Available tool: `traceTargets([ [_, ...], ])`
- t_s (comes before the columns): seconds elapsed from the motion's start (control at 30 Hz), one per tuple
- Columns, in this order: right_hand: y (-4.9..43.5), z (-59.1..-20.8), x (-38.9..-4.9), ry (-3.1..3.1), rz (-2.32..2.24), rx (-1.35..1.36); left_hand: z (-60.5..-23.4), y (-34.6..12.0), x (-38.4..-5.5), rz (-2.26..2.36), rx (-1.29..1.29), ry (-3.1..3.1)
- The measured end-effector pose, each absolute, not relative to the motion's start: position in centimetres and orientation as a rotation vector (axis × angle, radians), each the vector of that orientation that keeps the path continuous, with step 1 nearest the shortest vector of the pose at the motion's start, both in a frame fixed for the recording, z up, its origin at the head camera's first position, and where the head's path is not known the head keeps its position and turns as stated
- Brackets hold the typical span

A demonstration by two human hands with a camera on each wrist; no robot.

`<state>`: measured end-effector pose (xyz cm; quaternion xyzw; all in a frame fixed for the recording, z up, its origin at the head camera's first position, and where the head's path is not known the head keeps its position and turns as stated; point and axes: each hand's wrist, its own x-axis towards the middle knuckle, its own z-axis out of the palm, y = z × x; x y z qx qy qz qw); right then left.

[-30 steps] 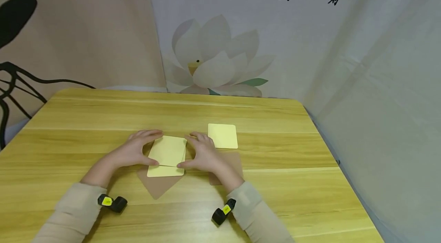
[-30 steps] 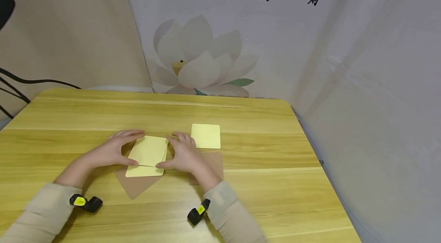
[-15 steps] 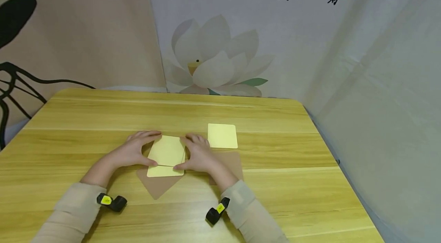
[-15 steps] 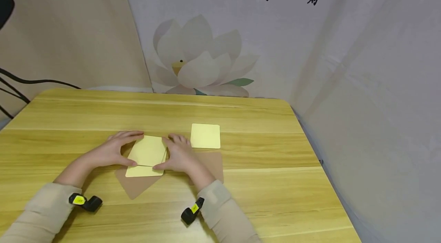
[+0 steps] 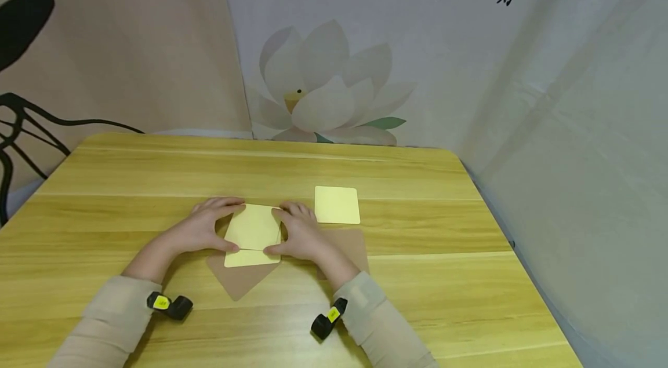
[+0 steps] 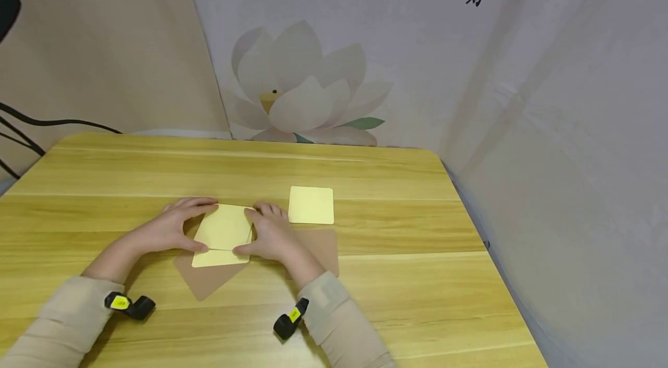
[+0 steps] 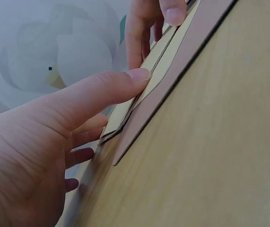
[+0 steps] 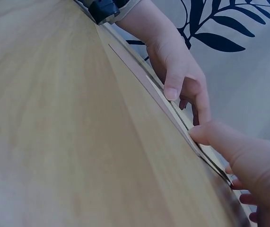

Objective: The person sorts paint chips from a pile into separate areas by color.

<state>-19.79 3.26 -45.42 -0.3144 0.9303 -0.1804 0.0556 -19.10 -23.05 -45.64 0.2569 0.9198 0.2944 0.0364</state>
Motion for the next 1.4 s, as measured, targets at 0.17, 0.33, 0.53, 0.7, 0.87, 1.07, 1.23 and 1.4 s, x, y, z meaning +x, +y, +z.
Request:
traceTargets([
  [0.17,3.2,-45.3,-19.8,2.841,-0.547,-0.97,-45.6,-23.0,-19.1,0.889,0.785,2.831],
  [0.33,3.4,-45.0,-19.8,2.853,-0.59,-0.974,-45.2,-22.8,-19.0,0.89,0.793,2.846],
  [0.53,4.0,-44.5,-20.0,2.861,-0.599,-1.001,-44.7,-22.5,-18.9,0.86,0.801,2.89],
  [0.7,4.8,-43.9,-20.2,2.847,-0.64,-1.004,-44.3,-21.9,-19.1,0.855,0.813,2.924],
  [0.87,5.8,-43.6,-20.7,2.832,-0.685,-1.004,-44.1,-20.9,-19.3,0.851,0.825,2.943],
  [1.07,7.6,-43.8,-21.2,2.814,-0.719,-1.018,-44.0,-19.3,-19.6,0.878,0.874,2.951],
  [1.23,9.1,-43.7,-21.5,2.788,-0.752,-1.026,-44.2,-18.0,-19.8,0.876,0.859,2.945],
  [1.4,10.6,-43.6,-21.7,2.778,-0.791,-1.015,-43.9,-16.4,-20.1,0.869,0.855,2.949],
])
